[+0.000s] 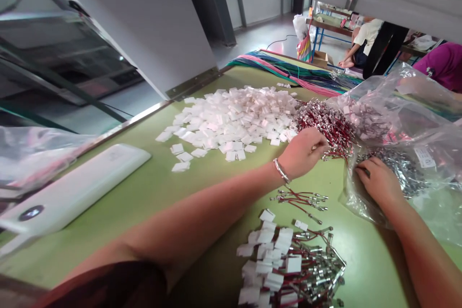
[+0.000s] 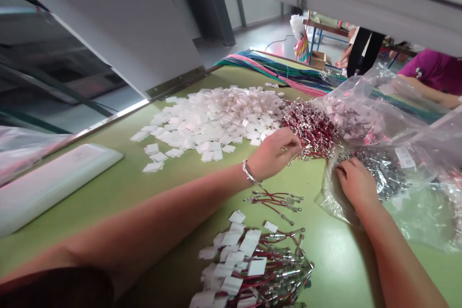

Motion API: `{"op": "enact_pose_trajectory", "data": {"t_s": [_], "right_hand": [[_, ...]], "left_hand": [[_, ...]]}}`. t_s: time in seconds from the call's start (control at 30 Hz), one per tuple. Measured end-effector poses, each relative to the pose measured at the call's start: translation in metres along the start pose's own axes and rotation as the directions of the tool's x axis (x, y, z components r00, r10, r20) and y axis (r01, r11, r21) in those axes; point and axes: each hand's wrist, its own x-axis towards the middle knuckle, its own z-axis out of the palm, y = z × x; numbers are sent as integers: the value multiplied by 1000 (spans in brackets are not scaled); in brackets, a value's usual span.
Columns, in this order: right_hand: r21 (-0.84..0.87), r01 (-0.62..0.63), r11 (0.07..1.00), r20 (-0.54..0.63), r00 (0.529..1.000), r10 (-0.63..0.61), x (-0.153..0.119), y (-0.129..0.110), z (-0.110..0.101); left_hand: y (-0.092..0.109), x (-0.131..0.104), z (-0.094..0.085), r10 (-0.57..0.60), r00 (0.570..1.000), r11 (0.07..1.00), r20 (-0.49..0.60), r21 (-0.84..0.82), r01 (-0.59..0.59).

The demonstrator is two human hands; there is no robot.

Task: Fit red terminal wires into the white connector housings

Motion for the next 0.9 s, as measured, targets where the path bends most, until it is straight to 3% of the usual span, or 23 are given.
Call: {"op": "enact_pose_trajectory", "data": {"t_s": [0.03, 0.1, 0.2, 0.27, 0.37, 0.47, 0.77, 0.9], "right_hand": [[-34, 14, 999, 0, 1000, -14, -1, -3, 1], [-54, 6, 999, -38, 999, -8, -3, -10, -1], [105, -70, 992, -109, 991, 82, -8, -19, -9], [284, -82, 955, -113, 987, 118, -13, -27, -15], [499, -3, 867, -88, 995, 54, -20, -43, -18], [612, 24, 790, -81, 996, 33, -25, -56, -16], [724, -29, 689, -7, 999, 49, -26, -59, -15], [744, -52, 666, 40, 999, 33, -26, -59, -22]], "left_hand": [[0, 1, -3, -33, 998, 997, -52, -77, 29], [1, 2, -7, -147, 988, 965, -42, -225, 134], [6, -1, -3, -295, 945, 881, 143, -341, 327], [10, -6, 4, -311, 910, 854, 274, -339, 394], [14, -14, 17, -239, 893, 875, 382, -314, 369], [14, -20, 26, -176, 901, 900, 396, -306, 310], [13, -21, 24, -166, 893, 903, 418, -300, 308], [12, -22, 21, -88, 912, 960, 402, -210, 186]]}}
